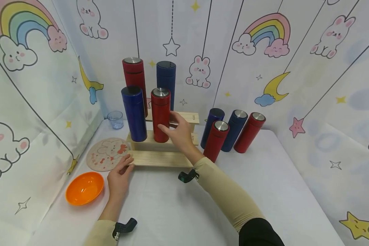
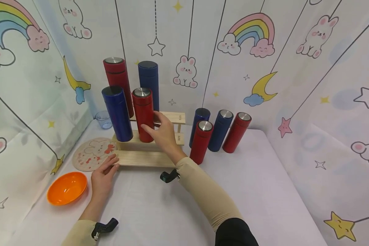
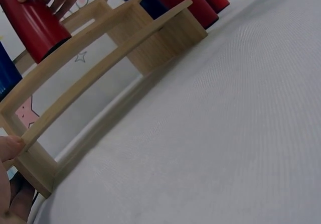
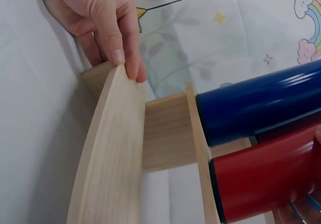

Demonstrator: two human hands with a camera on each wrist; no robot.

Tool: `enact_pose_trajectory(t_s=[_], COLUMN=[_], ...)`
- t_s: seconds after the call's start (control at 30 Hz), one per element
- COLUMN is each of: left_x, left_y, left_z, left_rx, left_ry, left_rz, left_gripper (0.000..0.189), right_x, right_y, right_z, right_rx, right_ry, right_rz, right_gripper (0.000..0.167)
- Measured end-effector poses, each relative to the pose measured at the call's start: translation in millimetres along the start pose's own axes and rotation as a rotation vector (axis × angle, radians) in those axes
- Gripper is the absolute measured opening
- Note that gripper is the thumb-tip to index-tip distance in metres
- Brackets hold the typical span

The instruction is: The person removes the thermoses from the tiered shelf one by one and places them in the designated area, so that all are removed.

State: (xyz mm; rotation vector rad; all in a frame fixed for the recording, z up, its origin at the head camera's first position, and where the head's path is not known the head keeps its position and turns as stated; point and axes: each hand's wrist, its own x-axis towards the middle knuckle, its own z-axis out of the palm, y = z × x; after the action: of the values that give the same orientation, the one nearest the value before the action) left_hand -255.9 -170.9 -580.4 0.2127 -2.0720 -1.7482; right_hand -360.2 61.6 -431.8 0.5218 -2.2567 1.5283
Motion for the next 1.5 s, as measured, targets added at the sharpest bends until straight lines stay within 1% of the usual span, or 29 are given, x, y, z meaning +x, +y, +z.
enact_pose_trajectory(t_s=[0.2,0.37,0.47,0.67,0.8,0.93,1.13,1.23,1.37,1.5], left_x=[0.6,-0.2,-0.8,-0.9,-0.5,-1.9,-4.1,-5.7,-6.3,-3.4], left_y=[-0.9,1.2,1.5,1.4,1.1,0.9,-1.0,-2.4,-3.5,-2.9], left_z=[1.8,0.5,-0.3,0.2,0.1,0.0,-1.6,-2.9,-3.4,-2.0], left_rx=[-0.003,0.02,0.009,-0.005,0.005,0.019,0.014,0.029,0.044,0.042], left_ry=[0.002,0.006,0.0,-0.007,-0.005,-0.008,-0.015,-0.021,-0.026,-0.026], left_rz=[0.011,-0.001,-0.011,-0.022,-0.022,-0.023,-0.017,-0.02,-0.03,-0.044], left_gripper=[0.026,0.028,0.028,0.027,0.027,0.028,0.028,0.028,0.029,0.03], right_x=[-4.0,-7.6,-11.1,-19.0,-22.6,-27.9,-40.7,-47.9,-53.4,-55.0], right_y=[-0.3,-1.0,-0.4,-0.1,-0.5,-0.3,-1.6,-1.8,-1.6,-2.4], right_z=[-3.0,-6.0,-9.1,-19.4,-26.0,-31.9,-41.5,-46.0,-50.8,-55.6], right_rx=[0.033,0.036,0.047,0.044,0.029,0.035,0.05,0.052,0.051,0.057], right_ry=[0.014,0.008,0.008,0.021,0.024,0.027,0.022,0.027,0.039,0.046], right_rz=[-0.006,-0.031,-0.03,-0.029,-0.04,-0.033,-0.013,-0.01,-0.028,-0.046], right_gripper=[0.062,0.06,0.058,0.058,0.058,0.058,0.059,0.059,0.059,0.059])
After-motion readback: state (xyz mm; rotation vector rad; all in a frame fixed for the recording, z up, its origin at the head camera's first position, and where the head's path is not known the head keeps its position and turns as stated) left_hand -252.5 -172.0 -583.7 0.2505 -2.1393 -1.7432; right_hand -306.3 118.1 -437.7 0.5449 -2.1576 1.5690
